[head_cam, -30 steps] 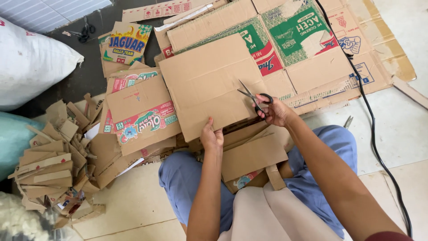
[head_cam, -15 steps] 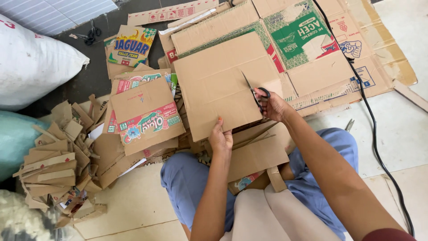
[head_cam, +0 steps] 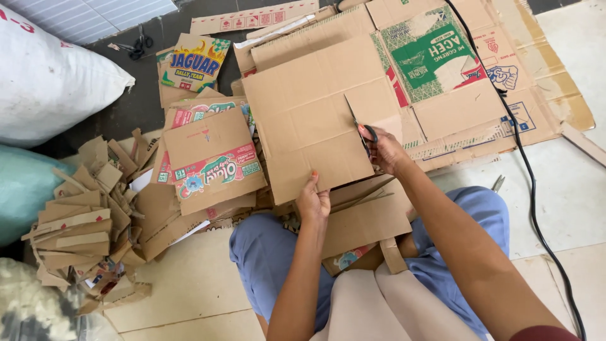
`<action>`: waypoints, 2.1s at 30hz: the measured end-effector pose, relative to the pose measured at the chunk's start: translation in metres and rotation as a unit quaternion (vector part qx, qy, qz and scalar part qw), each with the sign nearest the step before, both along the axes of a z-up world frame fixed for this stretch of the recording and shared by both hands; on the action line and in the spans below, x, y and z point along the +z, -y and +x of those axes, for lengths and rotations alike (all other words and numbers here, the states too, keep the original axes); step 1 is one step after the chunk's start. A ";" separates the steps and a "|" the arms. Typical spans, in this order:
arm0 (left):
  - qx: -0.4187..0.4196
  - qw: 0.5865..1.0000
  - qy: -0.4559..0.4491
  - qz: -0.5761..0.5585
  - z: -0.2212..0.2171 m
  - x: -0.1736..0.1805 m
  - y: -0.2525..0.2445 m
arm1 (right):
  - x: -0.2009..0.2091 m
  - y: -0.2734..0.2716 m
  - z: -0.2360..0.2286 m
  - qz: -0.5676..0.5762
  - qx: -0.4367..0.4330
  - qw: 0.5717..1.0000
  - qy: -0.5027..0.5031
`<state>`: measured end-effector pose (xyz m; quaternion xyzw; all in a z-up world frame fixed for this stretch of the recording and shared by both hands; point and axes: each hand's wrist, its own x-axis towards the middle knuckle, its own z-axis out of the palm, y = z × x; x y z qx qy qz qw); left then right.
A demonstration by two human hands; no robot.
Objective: Cutting cardboard boxes into smaller strips using scissors
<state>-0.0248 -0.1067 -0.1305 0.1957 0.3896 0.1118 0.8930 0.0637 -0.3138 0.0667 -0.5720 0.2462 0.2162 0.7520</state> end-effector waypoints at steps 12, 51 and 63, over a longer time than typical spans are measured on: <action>0.005 1.000 0.015 -0.012 0.006 0.013 0.001 | 0.008 -0.015 -0.007 0.009 -0.069 0.995 0.069; -0.037 0.994 0.095 -0.042 -0.030 0.051 0.001 | -0.008 -0.015 0.004 0.000 -0.084 0.981 0.173; -0.245 0.952 0.119 0.144 0.024 0.185 -0.123 | -0.016 0.025 0.006 0.039 -0.049 0.983 0.174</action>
